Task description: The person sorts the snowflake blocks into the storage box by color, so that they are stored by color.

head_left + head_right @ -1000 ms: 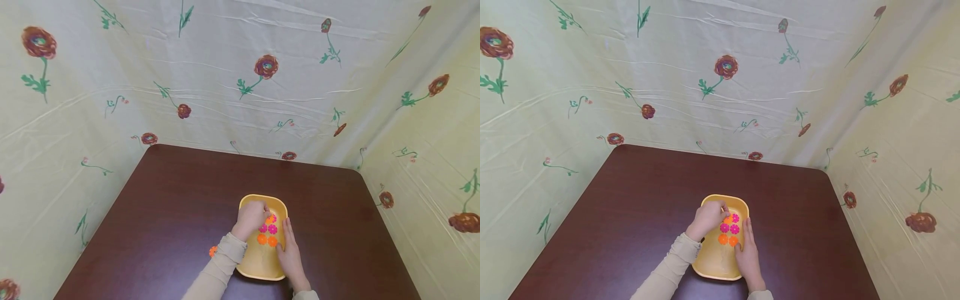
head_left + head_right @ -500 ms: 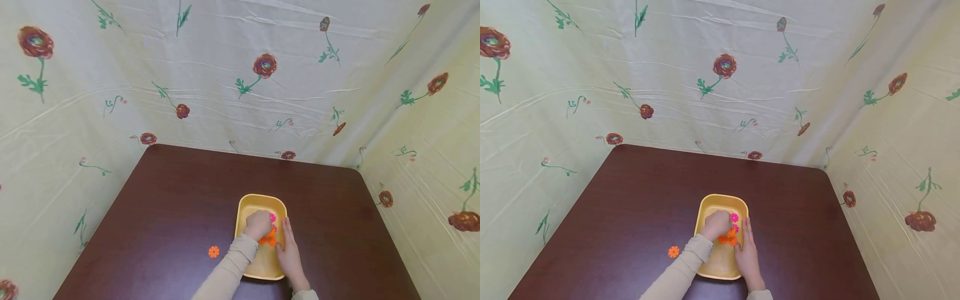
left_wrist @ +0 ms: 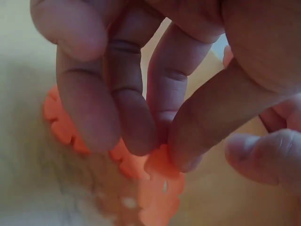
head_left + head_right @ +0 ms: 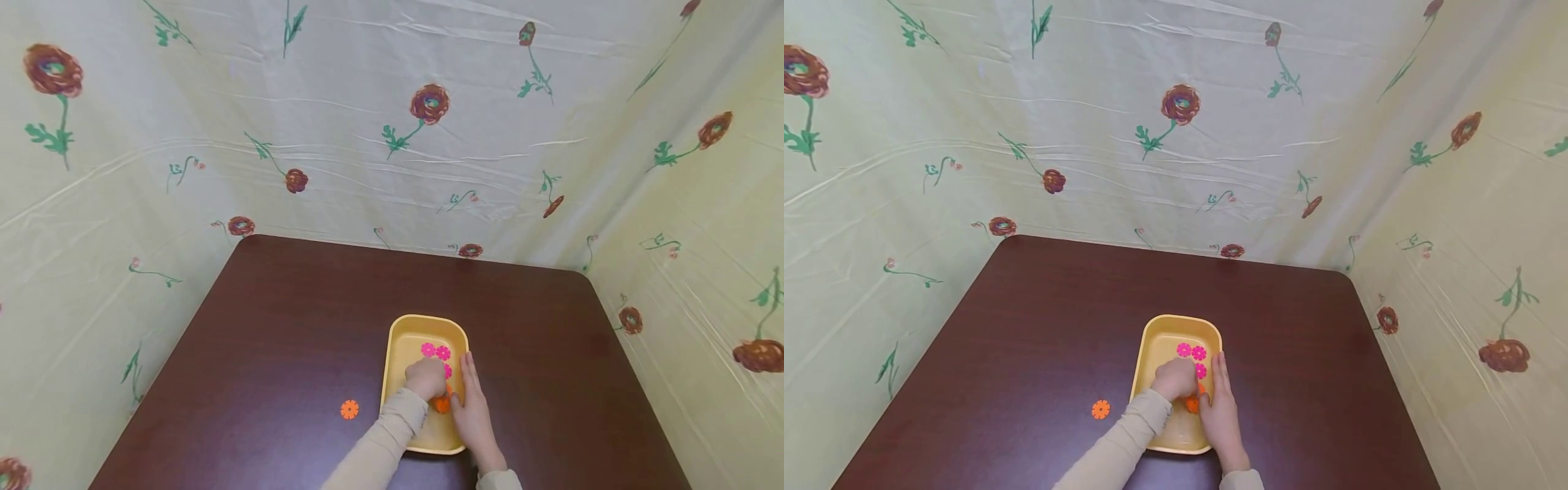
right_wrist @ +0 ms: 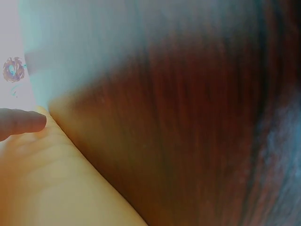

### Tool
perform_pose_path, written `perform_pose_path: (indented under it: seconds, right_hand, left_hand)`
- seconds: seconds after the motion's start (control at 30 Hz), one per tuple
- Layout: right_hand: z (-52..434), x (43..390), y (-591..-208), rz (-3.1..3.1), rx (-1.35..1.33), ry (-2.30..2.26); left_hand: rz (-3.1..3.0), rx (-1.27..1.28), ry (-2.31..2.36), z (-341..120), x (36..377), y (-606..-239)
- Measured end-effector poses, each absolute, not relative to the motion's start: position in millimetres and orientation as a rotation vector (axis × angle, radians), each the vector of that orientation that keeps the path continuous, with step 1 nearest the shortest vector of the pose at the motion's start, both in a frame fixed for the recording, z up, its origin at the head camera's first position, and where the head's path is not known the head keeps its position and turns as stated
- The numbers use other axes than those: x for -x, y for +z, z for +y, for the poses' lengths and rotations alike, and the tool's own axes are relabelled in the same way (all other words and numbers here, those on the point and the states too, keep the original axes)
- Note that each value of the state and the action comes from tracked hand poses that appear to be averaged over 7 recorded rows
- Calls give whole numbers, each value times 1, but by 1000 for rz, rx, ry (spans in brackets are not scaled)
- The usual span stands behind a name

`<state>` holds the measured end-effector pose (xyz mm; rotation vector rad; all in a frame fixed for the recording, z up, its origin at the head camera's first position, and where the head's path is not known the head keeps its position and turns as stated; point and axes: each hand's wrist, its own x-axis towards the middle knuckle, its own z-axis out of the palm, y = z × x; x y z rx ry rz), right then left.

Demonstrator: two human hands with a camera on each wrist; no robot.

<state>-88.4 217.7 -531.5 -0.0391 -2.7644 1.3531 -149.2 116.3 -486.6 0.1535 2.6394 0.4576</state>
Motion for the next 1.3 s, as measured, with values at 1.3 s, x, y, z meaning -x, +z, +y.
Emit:
perform_pose_path:
  seconds: [1.3]
  right_hand:
    - [217, 87, -532, -2713, 16, 1338]
  left_hand:
    - [2728, -146, 280, 124, 142, -486]
